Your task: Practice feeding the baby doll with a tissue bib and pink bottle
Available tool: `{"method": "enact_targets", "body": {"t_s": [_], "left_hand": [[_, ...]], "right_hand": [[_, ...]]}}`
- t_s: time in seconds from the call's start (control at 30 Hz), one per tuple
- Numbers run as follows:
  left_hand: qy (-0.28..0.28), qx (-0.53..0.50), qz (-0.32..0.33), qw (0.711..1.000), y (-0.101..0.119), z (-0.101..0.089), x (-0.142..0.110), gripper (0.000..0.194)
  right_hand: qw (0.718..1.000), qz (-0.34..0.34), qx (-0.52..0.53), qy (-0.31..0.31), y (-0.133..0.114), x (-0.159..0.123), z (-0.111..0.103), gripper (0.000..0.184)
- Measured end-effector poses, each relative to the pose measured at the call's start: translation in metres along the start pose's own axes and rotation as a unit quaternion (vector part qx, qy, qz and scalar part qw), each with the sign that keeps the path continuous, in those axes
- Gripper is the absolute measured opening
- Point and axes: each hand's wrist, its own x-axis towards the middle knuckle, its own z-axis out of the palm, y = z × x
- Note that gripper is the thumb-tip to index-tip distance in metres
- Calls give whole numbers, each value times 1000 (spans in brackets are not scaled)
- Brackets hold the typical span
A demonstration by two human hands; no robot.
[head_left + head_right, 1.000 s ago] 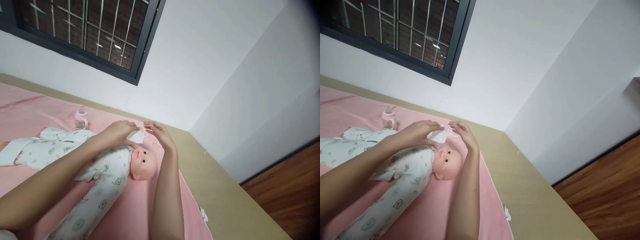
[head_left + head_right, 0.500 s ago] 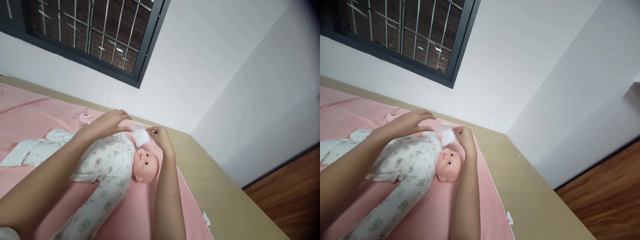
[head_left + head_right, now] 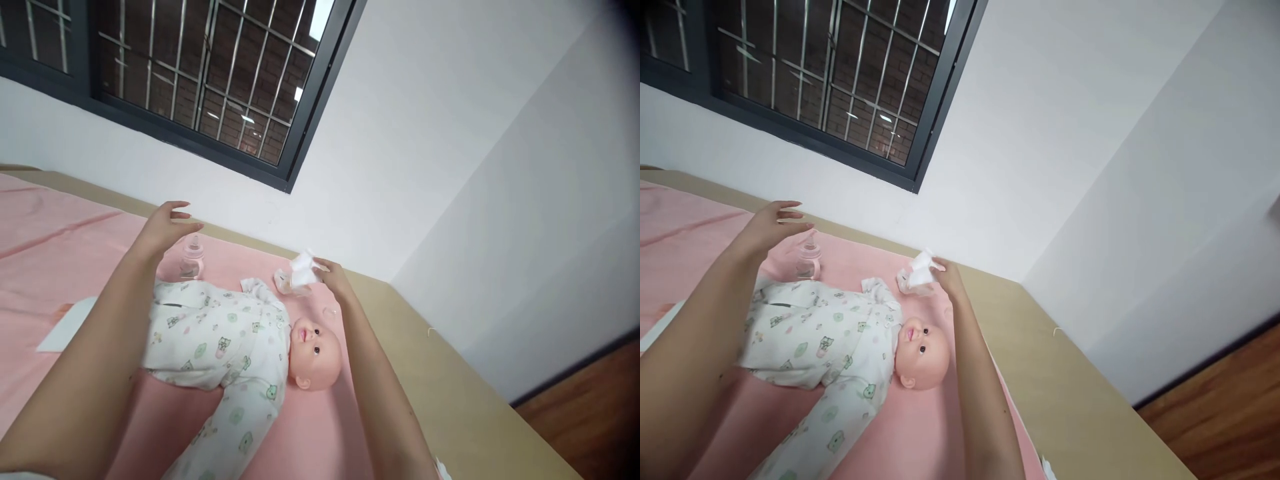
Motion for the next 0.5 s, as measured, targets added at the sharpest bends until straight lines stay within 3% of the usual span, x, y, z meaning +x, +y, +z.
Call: {"method": "enact_targets", "body": {"t_s": [0.1, 0.23, 0.4, 0.5], "left_hand": [[10, 8, -44, 999, -4, -7, 2, 68], [9, 47, -39, 998, -13, -16, 9, 70], [-70, 112, 0, 991, -27, -20, 18, 85], [-102, 154, -13, 983, -36, -20, 21, 87]], "right_hand": [[992, 62, 97, -52, 9, 20, 8, 54], [971, 163, 105, -138, 33, 30, 15, 59], [971, 173, 102, -132, 53, 27, 15, 50], [979, 153, 100, -94, 57, 24, 7, 49]]}}
